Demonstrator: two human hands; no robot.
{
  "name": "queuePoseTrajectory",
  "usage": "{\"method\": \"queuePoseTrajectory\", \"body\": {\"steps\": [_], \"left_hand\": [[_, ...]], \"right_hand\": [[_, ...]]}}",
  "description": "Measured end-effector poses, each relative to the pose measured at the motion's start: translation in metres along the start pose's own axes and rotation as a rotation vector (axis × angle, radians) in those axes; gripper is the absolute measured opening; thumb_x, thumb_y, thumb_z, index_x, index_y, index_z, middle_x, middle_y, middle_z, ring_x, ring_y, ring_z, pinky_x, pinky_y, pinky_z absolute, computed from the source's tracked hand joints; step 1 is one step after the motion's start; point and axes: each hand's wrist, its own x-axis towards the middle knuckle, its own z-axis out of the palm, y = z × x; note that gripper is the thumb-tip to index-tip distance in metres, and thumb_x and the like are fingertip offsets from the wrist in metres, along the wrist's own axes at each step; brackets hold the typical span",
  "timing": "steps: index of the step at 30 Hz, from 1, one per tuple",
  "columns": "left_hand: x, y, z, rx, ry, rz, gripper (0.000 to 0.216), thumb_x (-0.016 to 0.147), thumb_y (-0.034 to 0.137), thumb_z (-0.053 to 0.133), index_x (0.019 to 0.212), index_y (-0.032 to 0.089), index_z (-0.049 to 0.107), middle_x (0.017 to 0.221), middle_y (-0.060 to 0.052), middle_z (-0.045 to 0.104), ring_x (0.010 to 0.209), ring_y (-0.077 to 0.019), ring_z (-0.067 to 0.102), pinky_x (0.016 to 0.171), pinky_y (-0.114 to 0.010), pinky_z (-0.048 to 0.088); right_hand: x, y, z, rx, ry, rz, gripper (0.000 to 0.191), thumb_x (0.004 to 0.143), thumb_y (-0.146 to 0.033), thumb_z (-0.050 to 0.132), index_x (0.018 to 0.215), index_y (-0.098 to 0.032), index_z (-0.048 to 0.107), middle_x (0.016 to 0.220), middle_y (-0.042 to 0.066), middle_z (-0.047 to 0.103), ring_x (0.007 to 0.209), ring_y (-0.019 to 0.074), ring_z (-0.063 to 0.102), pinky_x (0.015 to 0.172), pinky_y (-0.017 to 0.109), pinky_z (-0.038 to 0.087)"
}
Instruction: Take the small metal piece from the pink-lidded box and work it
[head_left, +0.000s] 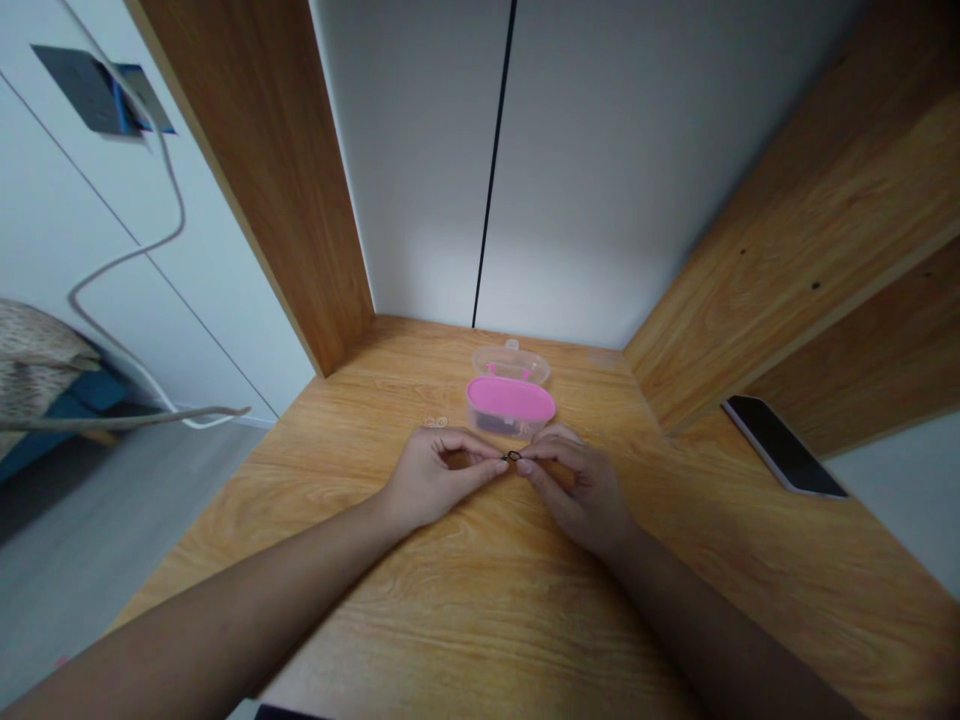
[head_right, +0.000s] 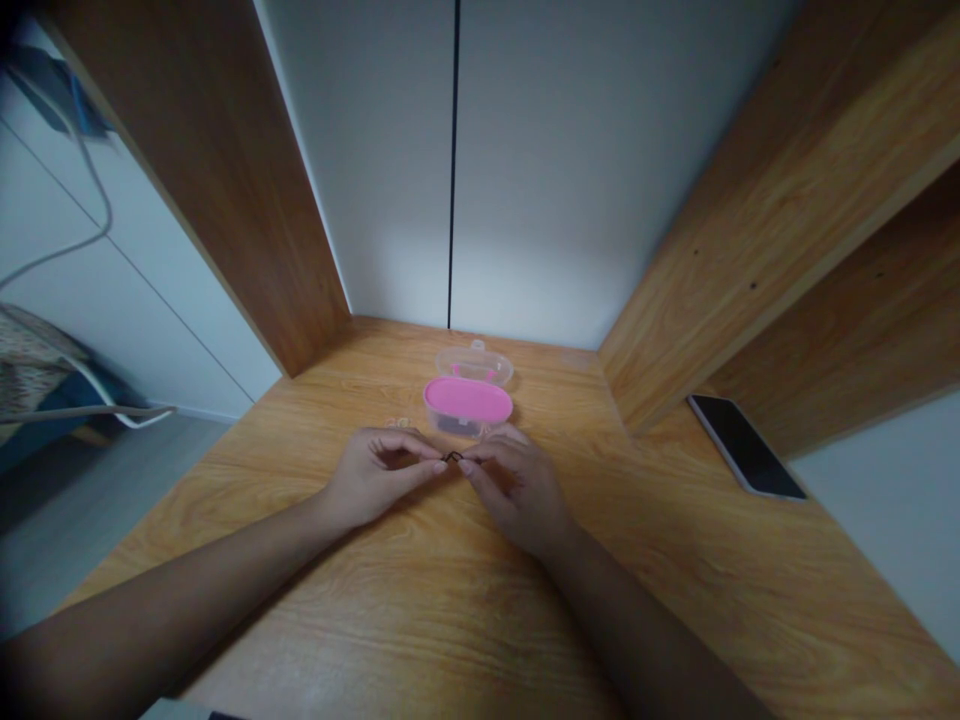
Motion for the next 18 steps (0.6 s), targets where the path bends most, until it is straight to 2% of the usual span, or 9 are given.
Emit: {"method": "queuePoseTrajectory", "body": {"steps": [7,11,18], "left_hand": [[0.0010,-0.0018,-0.0013,0.033,0.048,0.016,0.009,0.076,0.028,0.082,0.079,0.019,0.081,0.083,-0.006,0.081,0.072,-0.0139,0.072,0.073,-0.026,0.057],[-0.0005,0.0032,-0.0002,0.036,-0.035,0.008,0.009,0.077,0.028,0.081,0.080,0.019,0.081,0.082,-0.006,0.081,0.071,-0.0140,0.073,0.070,-0.024,0.058],[-0.0011,0.0069,0.0011,0.066,-0.086,-0.022,0.011,0.078,0.028,0.079,0.081,0.018,0.081,0.081,-0.006,0.081,0.069,-0.0146,0.072,0.066,-0.025,0.057]], "right_hand": [[-0.0032,0.0010,-0.0010,-0.037,-0.010,0.021,0.008,0.096,-0.019,0.059,0.093,-0.024,0.066,0.083,0.002,0.068,0.080,0.0170,0.062,0.072,0.031,0.049],[-0.0013,0.0010,-0.0002,-0.062,-0.055,-0.005,0.008,0.096,-0.019,0.060,0.093,-0.024,0.066,0.086,0.002,0.070,0.082,0.0174,0.062,0.074,0.031,0.049],[0.0013,-0.0014,-0.0006,-0.125,-0.075,-0.042,0.012,0.097,-0.021,0.058,0.093,-0.023,0.068,0.080,0.002,0.069,0.079,0.0178,0.062,0.072,0.032,0.049]]}}
